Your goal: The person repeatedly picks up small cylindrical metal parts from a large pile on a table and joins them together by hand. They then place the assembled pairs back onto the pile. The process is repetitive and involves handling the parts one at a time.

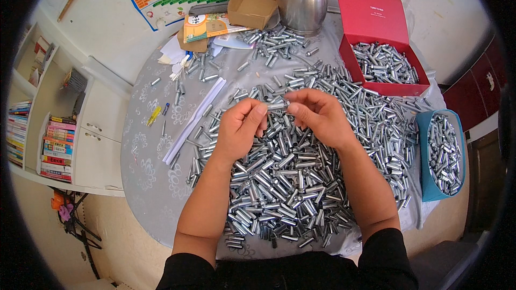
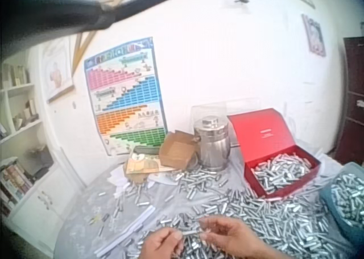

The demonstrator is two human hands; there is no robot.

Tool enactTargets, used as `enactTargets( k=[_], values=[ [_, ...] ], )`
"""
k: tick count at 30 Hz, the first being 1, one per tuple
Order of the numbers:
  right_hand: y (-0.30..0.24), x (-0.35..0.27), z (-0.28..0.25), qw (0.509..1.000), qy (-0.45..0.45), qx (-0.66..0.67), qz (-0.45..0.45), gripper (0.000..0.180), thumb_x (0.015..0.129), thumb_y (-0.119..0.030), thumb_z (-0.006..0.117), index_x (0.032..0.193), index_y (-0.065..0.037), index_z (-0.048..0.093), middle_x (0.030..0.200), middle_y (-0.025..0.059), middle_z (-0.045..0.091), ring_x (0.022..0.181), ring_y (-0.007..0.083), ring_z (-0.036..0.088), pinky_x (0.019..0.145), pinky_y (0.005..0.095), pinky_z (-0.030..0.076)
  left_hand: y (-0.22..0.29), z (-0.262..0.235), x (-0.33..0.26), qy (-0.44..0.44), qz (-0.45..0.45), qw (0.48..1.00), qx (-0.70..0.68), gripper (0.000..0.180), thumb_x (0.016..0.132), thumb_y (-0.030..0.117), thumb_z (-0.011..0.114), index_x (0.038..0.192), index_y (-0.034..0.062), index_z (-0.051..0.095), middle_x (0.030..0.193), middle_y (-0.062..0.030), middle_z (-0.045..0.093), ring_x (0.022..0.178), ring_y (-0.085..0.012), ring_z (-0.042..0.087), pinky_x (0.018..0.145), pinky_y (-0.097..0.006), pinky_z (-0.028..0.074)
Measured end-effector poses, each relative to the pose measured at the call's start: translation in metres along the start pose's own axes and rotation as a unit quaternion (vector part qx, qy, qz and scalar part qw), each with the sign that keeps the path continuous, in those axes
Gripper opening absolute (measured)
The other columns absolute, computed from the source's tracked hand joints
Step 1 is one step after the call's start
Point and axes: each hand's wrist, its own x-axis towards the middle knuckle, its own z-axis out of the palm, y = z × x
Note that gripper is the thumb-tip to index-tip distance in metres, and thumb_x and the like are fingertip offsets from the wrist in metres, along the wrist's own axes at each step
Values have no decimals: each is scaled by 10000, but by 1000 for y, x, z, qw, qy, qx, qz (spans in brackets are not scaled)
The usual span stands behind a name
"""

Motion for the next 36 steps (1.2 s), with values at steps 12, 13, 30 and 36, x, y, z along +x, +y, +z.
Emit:
enactTargets(
  k=[12,13,30,36],
  values=[
    [-3,-1,7,999,25,15,-39,228,883,-59,688,1099,-8,637,821,-16,630,666,44,550,602,199,456,0,0,-1,0,-1,1000,2,234,998,237,536,913,30,603,686,12,574,577,-43,498,535,-194,406],
    [-4,-1,9,997,40,17,-59,220,887,-66,687,1093,-8,638,818,-16,630,664,45,550,599,198,453,0,0,-1,2,-3,1000,2,236,998,239,536,911,30,603,686,12,574,577,-43,497,535,-194,405],
    [-1,0,2,999,17,27,5,228,875,-53,696,1090,0,643,820,-5,632,664,54,557,594,201,460,3,1,0,5,-5,1000,0,235,999,233,535,906,27,600,691,10,571,581,-47,497,537,-196,406],
    [1,1,0,1000,-5,-25,5,246,881,-79,697,1103,5,634,882,3,636,672,48,557,593,206,464,2,0,0,8,-6,1000,2,237,1000,237,532,907,30,601,692,8,574,578,-48,497,536,-197,405]
  ],
)
